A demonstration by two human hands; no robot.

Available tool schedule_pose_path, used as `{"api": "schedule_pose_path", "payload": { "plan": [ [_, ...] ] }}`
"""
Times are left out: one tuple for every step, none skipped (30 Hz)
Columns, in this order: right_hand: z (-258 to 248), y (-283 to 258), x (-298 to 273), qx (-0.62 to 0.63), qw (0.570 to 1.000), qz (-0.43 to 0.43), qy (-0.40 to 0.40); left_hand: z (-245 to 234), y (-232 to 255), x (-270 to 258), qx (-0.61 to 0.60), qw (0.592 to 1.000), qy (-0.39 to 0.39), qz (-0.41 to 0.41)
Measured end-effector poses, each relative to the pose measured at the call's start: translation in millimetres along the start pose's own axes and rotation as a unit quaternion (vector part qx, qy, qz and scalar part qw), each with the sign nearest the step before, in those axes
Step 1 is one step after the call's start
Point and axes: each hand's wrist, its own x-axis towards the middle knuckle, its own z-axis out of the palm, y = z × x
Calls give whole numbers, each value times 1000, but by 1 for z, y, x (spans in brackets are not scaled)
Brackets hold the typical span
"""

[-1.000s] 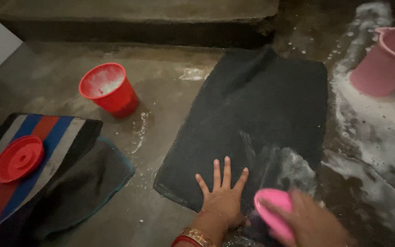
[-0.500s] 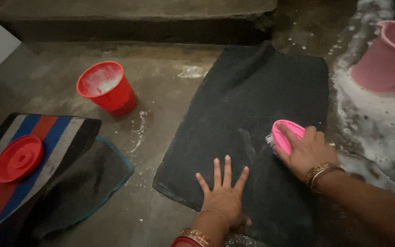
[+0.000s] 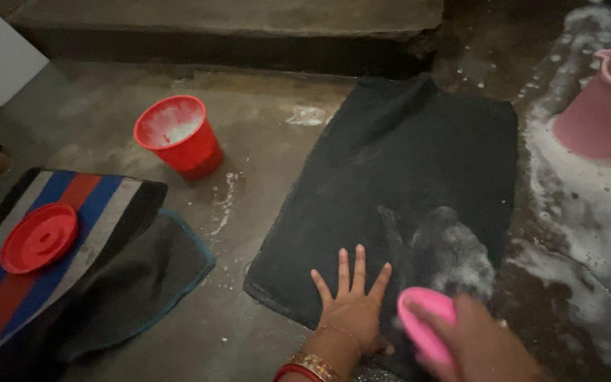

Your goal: The person scrubs a floor mat with a brush, flips the mat over, and scrubs the other side with the brush.

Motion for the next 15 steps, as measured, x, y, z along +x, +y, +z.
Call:
{"api": "schedule_pose_path", "payload": {
  "plan": [
    [16, 8, 0, 28, 998, -21, -44, -1, 0, 1, -6, 1000, -13, -1],
    [30, 14, -2, 28, 998, -22, -43, 0, 0, 1, -5, 1000, -12, -2],
    [42, 18, -5, -65, 992, -42, -96, 2, 0, 1, -3, 1000, 3, 1],
    [49, 21, -7, -158, 974, -62, -147, 3, 0, 1, -1, 1000, 19, 4],
    [48, 25, -9, -158, 974, -63, -147, 4, -1, 2, -1, 1000, 18, 4],
    [41, 30, -14, -114, 987, -87, -66, 4, -1, 2, -4, 1000, 8, 4],
    [33, 32, -14, -68, 991, -111, 15, 4, -2, 2, -6, 1000, -2, 5],
    [24, 31, -8, -68, 991, -111, 15, 4, -3, 2, -6, 1000, -3, 4],
    [13, 29, -4, -76, 990, -112, 30, 5, -5, 2, -9, 1000, -2, 6],
    [1, 26, 0, -84, 989, -112, 45, 6, -6, 2, -13, 1000, -1, 8],
    [-12, 21, 4, -84, 989, -112, 44, 8, -7, 1, -14, 1000, -2, 8],
    [-27, 15, 7, -54, 993, -43, 92, 9, -8, 0, -2, 1000, 1, 14],
    [-45, 9, 13, -24, 989, 23, 145, 9, -10, 0, 11, 1000, 6, 21],
    [-63, 4, 20, -24, 989, 23, 146, 9, -11, -1, 12, 1000, 7, 21],
    [-81, -1, 29, -80, 986, 111, 95, 10, -13, -1, 9, 999, 8, 31]
  ]
}}
